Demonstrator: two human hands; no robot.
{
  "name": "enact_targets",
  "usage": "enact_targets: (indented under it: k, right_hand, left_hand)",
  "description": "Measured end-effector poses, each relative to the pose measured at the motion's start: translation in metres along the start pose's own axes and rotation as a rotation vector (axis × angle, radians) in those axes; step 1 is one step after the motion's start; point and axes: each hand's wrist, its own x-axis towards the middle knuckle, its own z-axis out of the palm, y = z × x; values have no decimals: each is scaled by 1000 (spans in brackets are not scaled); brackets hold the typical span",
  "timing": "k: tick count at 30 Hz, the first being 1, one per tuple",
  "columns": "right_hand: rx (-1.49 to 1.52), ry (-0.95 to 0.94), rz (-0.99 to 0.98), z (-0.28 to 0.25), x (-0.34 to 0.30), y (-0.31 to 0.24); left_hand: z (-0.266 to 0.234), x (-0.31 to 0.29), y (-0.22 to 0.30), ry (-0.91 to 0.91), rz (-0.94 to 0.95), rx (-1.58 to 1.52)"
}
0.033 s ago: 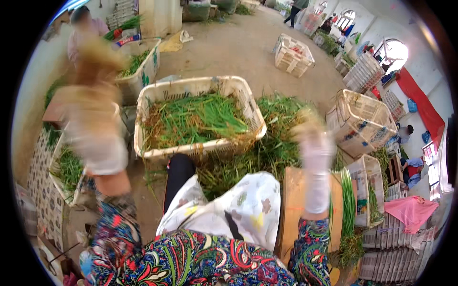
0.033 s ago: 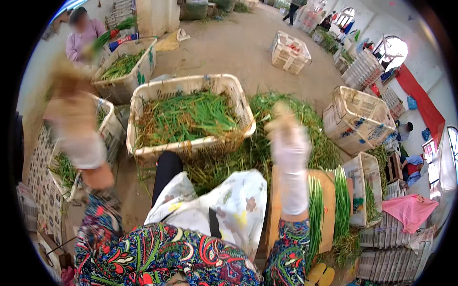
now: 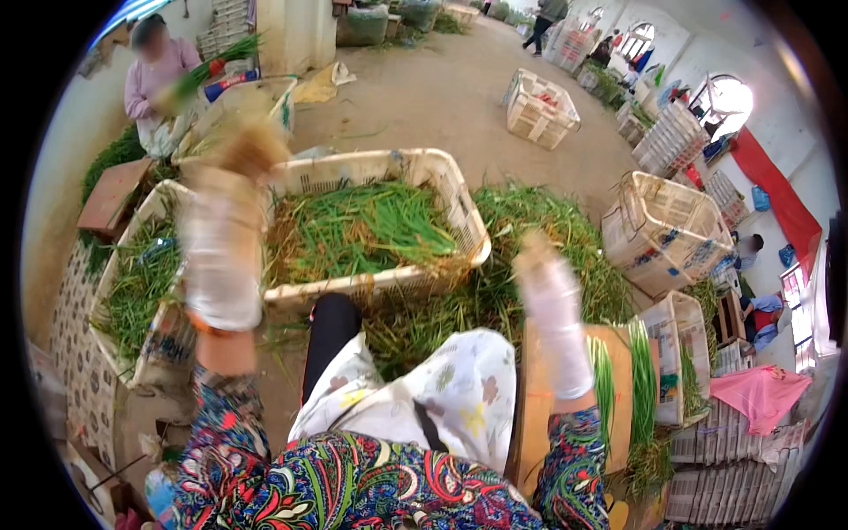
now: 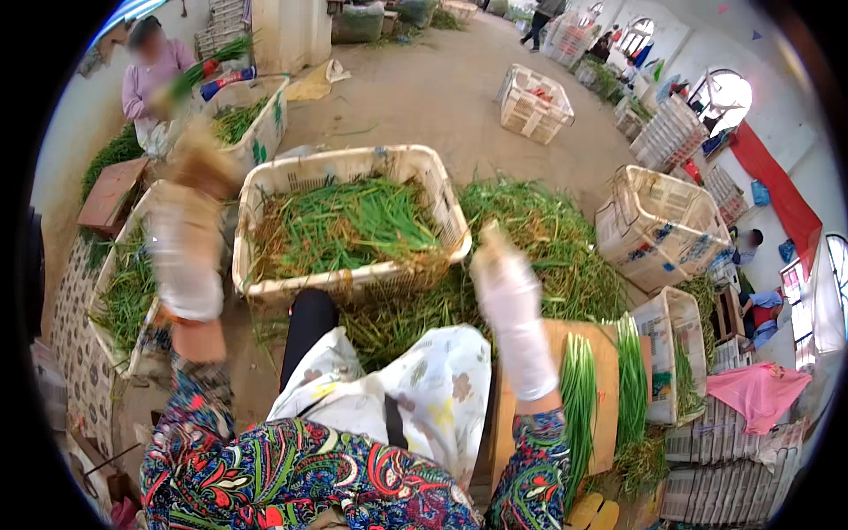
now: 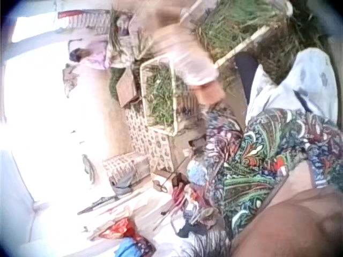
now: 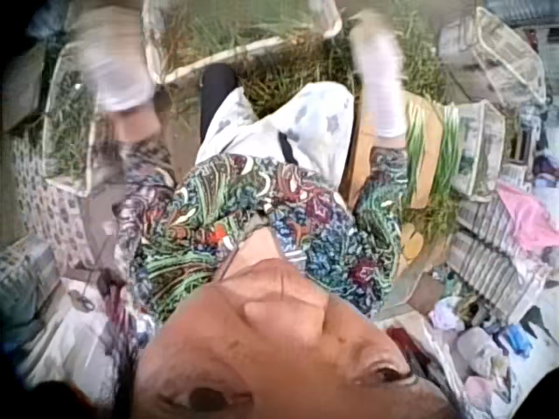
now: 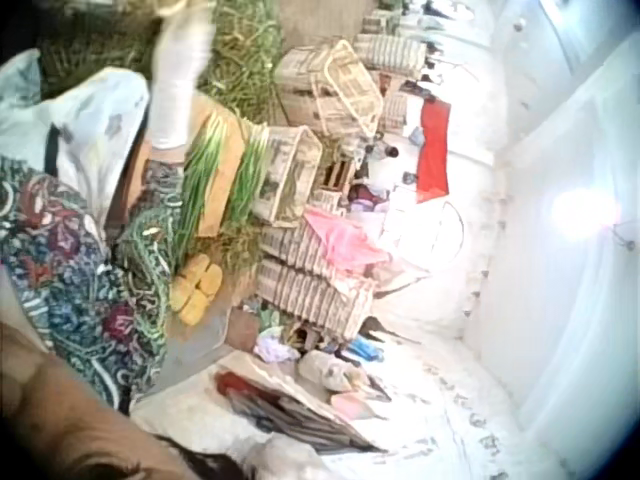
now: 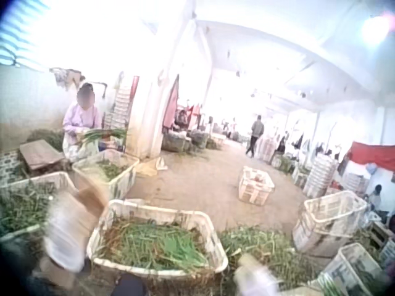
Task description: The person bundles green onions with a rubber band on a wooden board and kemudian picks individual onions from a crate to clean and sort them by hand.
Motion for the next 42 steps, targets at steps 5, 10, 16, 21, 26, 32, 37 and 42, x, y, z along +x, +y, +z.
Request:
enact_targets:
  k: [5, 10, 16, 21, 26, 32, 37, 42]
  right_hand:
    - [-31, -1059, 199, 72, -71, 20]
    - [234, -633, 600, 129, -49, 86]
    - [-27, -623, 590, 246, 2, 112]
    - [-63, -550, 404, 287, 35, 119]
    - [-311, -890, 93, 315, 26, 136]
    - [-104, -850, 73, 322, 20, 121]
    - [55, -1264, 668, 285, 66, 79]
    - [142, -853, 408, 316, 19, 85]
  left_hand:
    - [-60, -77, -131, 139, -709, -133]
    - [-59, -89, -194, 227, -934, -196]
    - [-9, -103, -250, -56, -978, -36]
    - [1, -101, -256, -318, -1222, 69]
    - [7, -106, -287, -191, -1151, 132]
    - [14, -102, -321, -168, -1052, 301]
    - [32, -83, -309, -434, -638, 723]
    - [73, -77, -329, -676, -342, 971]
